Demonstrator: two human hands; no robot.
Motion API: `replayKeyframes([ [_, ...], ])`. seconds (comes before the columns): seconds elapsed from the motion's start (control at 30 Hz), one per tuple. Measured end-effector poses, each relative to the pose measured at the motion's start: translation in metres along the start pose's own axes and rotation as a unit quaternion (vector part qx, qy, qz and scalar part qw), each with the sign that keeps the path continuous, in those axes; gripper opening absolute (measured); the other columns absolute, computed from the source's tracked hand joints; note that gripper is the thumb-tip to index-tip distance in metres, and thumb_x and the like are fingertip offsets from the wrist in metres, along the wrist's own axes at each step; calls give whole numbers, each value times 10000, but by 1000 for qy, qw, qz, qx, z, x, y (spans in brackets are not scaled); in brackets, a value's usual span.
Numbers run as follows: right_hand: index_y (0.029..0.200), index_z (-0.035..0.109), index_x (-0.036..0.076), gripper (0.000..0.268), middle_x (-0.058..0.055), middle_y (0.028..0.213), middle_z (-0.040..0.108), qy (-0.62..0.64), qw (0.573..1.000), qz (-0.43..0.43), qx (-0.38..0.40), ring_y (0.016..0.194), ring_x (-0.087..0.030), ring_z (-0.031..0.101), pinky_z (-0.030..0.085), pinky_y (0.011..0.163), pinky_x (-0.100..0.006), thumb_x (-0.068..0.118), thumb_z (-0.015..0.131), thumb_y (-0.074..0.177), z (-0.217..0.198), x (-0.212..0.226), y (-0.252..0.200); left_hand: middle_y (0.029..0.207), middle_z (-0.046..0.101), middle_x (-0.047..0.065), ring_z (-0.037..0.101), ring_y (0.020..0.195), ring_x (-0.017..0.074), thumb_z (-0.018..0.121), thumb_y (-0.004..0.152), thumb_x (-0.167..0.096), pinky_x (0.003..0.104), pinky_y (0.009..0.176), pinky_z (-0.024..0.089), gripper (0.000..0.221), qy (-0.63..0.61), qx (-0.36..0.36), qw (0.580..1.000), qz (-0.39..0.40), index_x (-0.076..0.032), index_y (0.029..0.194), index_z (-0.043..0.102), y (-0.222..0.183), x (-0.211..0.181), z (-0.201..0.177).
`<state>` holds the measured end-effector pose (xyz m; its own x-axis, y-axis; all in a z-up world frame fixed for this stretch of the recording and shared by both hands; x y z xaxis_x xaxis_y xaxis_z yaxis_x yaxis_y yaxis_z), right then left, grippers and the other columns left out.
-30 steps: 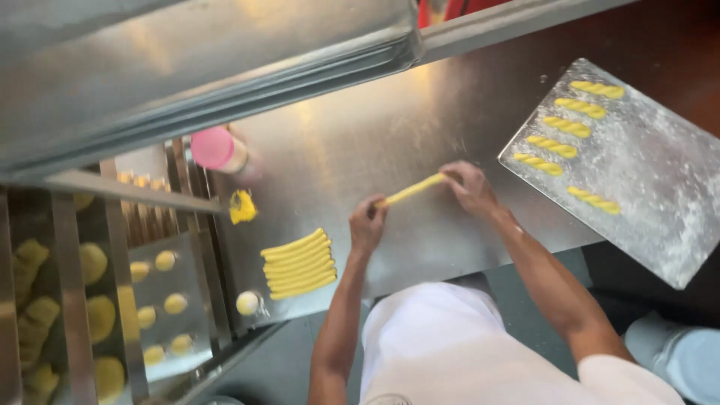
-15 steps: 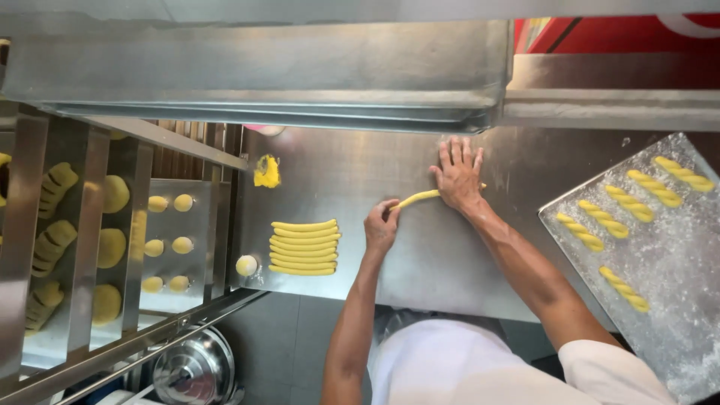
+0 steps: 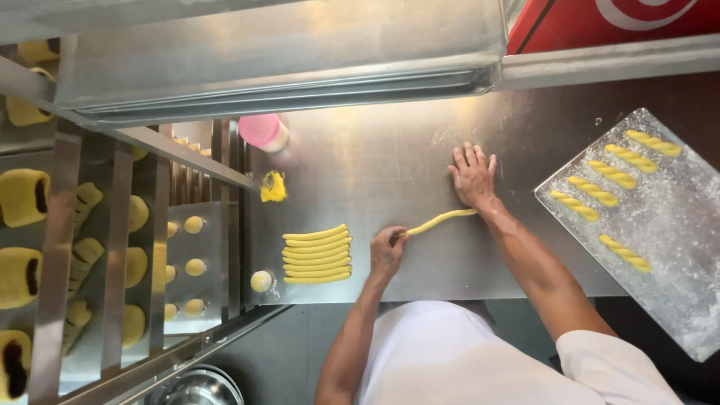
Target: Shaping pre-cut dough strips into twists and arranging them on a baking tray.
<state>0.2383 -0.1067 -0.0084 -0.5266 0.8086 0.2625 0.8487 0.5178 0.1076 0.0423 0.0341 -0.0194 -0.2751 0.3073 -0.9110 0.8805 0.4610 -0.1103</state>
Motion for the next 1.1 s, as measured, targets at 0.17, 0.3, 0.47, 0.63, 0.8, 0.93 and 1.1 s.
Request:
replayKeyframes([
  [0.17,1254,387,30,527,-222,1304,331,14,998,52,-24,1220,-397,262,122,925,-639,422,258,926,-3,-7,-56,741,604,39,606,700,161,682,686,-55,221,611,506,156,21,39,998,45,-120,823,645,-6,-4,-3],
  [0.3,1263,352,-21,681,-255,1316,289,-10,992,90,-87,1220,-427,229,109,926,-641,524,163,901,-12,-2,-129,752,584,56,605,703,159,680,677,-6,218,598,513,178,4,104,992,71,-114,816,655,-22,-9,-5],
  [0.47,1284,296,-33,645,-235,1340,248,-32,982,163,-86,1216,-427,213,121,915,-637,476,224,893,-27,31,-216,768,567,79,604,721,196,659,687,32,245,617,523,171,-19,157,983,97,-75,820,652,-37,0,-3],
  [0.63,1298,276,-1,622,-205,1344,244,11,977,208,-50,1226,-409,187,104,902,-662,464,282,885,-27,48,-264,798,557,65,604,753,184,651,708,4,239,631,522,162,6,189,974,128,-96,836,647,-63,-6,-4],
  [0.8,1169,487,96,433,-30,1067,484,-49,976,180,-116,983,-201,457,308,890,-445,267,561,779,-25,17,-273,796,570,63,611,745,194,644,712,-21,249,650,521,136,82,198,963,166,-97,824,650,-90,-40,6],
  [0.93,969,580,181,206,63,896,457,0,985,149,-90,828,-130,484,368,734,-313,170,562,765,-22,-16,-265,809,568,26,602,783,191,631,725,-65,244,684,509,123,108,169,959,198,-137,823,653,-112,-57,41],
  [1.1,836,595,186,163,31,788,442,79,991,77,-74,710,-164,494,372,645,-293,62,571,733,-41,-19,-252,762,574,19,601,742,179,623,721,-36,258,676,492,176,138,132,958,216,-149,856,633,-132,-86,83],
])
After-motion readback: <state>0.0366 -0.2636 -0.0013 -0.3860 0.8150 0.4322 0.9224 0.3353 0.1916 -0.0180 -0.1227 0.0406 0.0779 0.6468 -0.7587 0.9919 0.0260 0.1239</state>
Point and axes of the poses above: each hand's wrist, its own y-axis towards the middle knuckle, its own z-axis out of the palm, x = y × z, the point moved 9 cm from there along y, towards the middle knuckle
